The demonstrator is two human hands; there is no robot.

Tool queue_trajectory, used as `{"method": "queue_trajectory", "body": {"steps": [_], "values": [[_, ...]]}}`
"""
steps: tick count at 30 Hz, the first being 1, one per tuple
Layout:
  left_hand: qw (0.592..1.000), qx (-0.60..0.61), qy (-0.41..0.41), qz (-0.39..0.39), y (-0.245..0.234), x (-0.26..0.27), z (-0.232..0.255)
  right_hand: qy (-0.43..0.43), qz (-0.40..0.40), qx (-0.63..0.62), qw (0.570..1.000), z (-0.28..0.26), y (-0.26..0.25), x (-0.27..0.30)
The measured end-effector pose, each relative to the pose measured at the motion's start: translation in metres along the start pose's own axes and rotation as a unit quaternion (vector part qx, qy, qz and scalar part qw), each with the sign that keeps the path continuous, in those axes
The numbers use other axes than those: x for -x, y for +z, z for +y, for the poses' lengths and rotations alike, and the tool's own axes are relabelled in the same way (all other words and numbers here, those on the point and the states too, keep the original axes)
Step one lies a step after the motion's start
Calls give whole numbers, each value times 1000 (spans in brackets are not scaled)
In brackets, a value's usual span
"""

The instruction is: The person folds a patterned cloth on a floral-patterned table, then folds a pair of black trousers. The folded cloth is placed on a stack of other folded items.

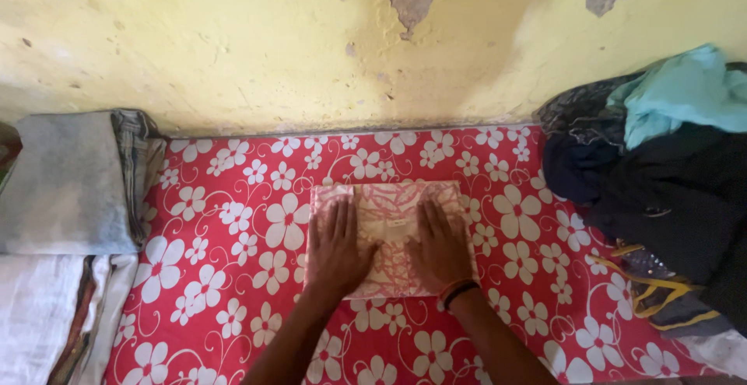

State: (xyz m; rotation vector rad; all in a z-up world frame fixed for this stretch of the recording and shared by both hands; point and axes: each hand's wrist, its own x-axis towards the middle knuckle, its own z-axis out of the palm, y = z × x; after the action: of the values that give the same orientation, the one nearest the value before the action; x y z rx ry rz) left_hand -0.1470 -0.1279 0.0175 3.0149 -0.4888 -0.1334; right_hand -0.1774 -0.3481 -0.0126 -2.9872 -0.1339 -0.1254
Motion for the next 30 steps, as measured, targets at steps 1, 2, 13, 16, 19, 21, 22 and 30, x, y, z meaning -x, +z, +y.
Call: {"method": "queue_trajectory", "body": {"steps": [1, 2, 13, 16, 19, 21, 22, 30], "values": [[1000, 1, 6, 21, 1, 6, 1, 18, -22, 21, 999, 5, 0, 2], [1000, -1, -20, -22, 1, 9, -2, 35, -45, 43, 997, 12, -1, 5], [977, 201, -33, 64, 13, 6, -62, 51, 85, -102, 990, 55, 5, 17], [897, 419, -130, 50, 10, 9, -69, 110, 115, -260, 952, 57, -8, 20], [849, 498, -173, 42, 6, 5, -77, 227, 62, -310, 921, 60, -20, 17], [844, 494, -210, -9, 5, -2, -85, 237, 41, -307, 921, 62, -26, 13], [840, 492, -227, -34, 6, -6, -88, 251, 22, -312, 916, 63, -27, 11], [854, 467, -188, -131, 28, -21, -106, 318, -122, -352, 872, 78, -32, 0]]}}
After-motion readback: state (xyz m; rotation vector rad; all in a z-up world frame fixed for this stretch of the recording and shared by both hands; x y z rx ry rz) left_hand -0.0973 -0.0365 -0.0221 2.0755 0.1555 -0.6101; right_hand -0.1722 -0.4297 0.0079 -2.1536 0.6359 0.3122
